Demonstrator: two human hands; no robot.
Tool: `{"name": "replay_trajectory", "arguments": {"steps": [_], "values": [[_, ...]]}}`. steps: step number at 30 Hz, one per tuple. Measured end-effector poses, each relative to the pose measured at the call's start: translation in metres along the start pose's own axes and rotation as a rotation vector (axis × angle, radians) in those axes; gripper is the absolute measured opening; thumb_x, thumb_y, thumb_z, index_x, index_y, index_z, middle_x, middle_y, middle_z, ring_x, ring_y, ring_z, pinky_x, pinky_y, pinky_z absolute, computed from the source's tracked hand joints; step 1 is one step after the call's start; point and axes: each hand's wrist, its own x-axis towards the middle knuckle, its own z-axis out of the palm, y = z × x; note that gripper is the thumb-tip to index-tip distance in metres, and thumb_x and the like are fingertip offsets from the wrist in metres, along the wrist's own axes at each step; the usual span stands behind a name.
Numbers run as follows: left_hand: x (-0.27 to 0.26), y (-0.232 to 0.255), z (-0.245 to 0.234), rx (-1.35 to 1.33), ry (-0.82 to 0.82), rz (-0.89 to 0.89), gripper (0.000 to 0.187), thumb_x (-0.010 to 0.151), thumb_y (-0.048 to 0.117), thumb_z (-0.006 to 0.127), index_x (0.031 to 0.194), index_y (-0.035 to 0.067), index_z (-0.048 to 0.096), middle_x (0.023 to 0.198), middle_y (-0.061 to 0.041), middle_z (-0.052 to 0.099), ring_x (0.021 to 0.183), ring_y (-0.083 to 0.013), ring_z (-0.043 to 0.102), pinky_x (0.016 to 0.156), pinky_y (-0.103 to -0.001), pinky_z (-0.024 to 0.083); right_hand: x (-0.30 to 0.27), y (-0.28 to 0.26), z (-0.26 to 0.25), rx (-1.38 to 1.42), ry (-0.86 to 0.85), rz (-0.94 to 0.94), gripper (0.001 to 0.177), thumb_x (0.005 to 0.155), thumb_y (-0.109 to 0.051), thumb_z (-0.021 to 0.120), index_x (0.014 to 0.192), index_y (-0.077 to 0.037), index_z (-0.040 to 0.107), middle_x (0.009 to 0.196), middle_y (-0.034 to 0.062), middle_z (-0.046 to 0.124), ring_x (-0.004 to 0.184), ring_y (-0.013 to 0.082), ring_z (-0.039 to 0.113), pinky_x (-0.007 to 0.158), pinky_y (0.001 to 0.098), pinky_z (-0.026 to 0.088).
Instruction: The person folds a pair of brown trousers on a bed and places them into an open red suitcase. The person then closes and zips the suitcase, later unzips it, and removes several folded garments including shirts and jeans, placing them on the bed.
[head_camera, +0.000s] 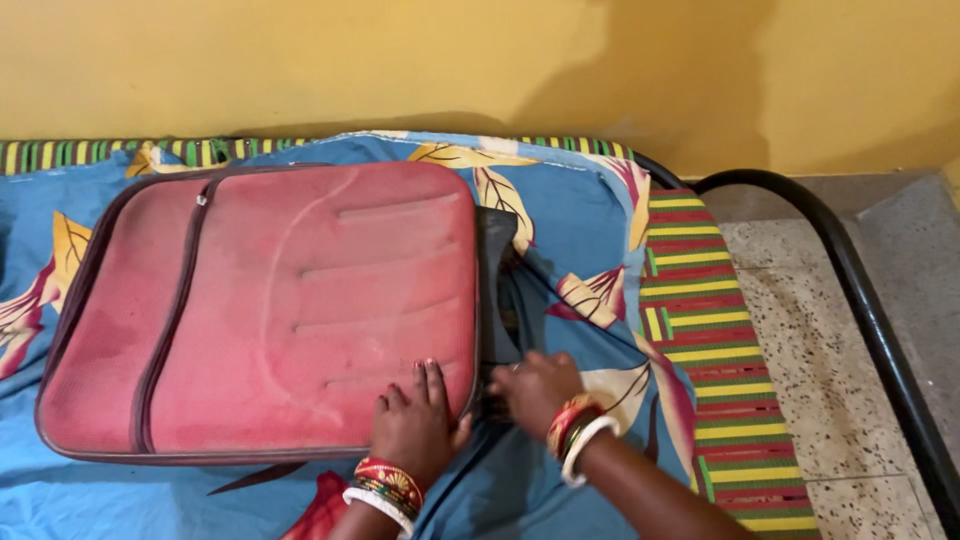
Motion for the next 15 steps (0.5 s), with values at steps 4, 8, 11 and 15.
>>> {"name": "replay_trajectory", "arguments": {"steps": [4,8,11,15], "values": [[-0.007,-0.002,0.005,-0.022,0.1,0.026,0.095,0.086,0.063,0.058,0.151,-0.002,0.033,0.149,-0.023,0.05,0.112,-0.0487,0.061,0.091,-0.052,0.05,0.024,0.01,-0.009,-0.088,0.063,-0.03,0.014,0.085,-0.018,0.062,0.094,-0.023,0.072,0.09,-0.0013,0.077,0.092,0.0252,0.068,0.073,0.0503,0.048],[-0.007,-0.002,-0.003,-0.126,0.16,0.026,0.102,0.08,0.064,0.064,0.153,-0.001,0.034,0.144,-0.024,0.052,0.109,-0.0462,0.062,0.089,-0.05,0.051,0.06,0.025,-0.021,-0.133,0.006,0.059,0.017,0.091,-0.022,0.058,0.1,-0.027,0.072,0.094,-0.0005,0.077,0.096,0.025,0.068,0.076,0.0511,0.051],[-0.005,-0.01,-0.027,-0.218,-0.003,0.007,0.109,0.08,0.068,0.067,0.155,0.001,0.026,0.143,-0.025,0.049,0.109,-0.0423,0.062,0.09,-0.047,0.051,0.093,0.029,-0.028,-0.18,-0.021,0.105,0.016,0.092,-0.025,0.058,0.1,-0.028,0.072,0.096,-0.0021,0.077,0.1,0.0249,0.067,0.077,0.0531,0.051],[0.016,-0.001,-0.066,-0.356,-0.338,-0.119,0.121,0.078,0.063,0.068,0.167,0.009,0.007,0.153,-0.021,0.039,0.125,-0.0393,0.056,0.101,-0.048,0.05,0.119,0.036,-0.035,-0.222,-0.047,0.203,0.017,0.095,-0.029,0.057,0.104,-0.032,0.071,0.096,0.0005,0.077,0.103,0.0266,0.067,0.078,0.0535,0.052]]}}
